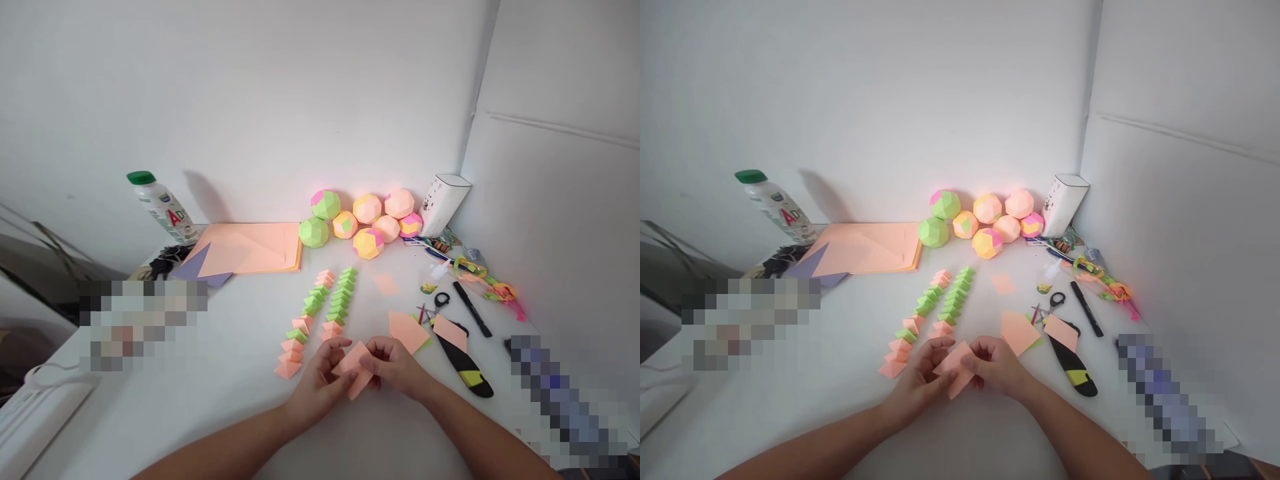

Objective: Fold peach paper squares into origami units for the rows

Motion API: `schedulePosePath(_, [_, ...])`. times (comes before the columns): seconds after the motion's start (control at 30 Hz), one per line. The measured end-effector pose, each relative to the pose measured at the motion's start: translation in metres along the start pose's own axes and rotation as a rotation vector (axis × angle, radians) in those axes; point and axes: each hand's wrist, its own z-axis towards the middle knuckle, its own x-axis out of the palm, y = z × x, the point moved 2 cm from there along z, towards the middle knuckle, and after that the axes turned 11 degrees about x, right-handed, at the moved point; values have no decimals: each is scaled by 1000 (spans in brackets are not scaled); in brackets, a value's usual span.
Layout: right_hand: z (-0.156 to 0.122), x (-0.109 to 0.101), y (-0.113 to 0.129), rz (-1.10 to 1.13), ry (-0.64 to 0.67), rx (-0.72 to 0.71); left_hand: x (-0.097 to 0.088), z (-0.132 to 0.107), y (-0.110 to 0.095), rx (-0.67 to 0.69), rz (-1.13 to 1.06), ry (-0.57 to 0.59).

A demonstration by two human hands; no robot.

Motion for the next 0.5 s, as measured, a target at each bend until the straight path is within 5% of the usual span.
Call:
schedulePosePath(0.1, [0, 0, -2, -25, -15, 18, 3, -2, 0, 33, 21, 92])
schedulePosePath(0.37, [1, -2, -5, -119, -51, 27, -2, -5, 5, 157, 236, -31])
schedulePosePath(0.5, [0, -2, -6, -155, -67, 44, -4, -4, 1, 337, 397, -49])
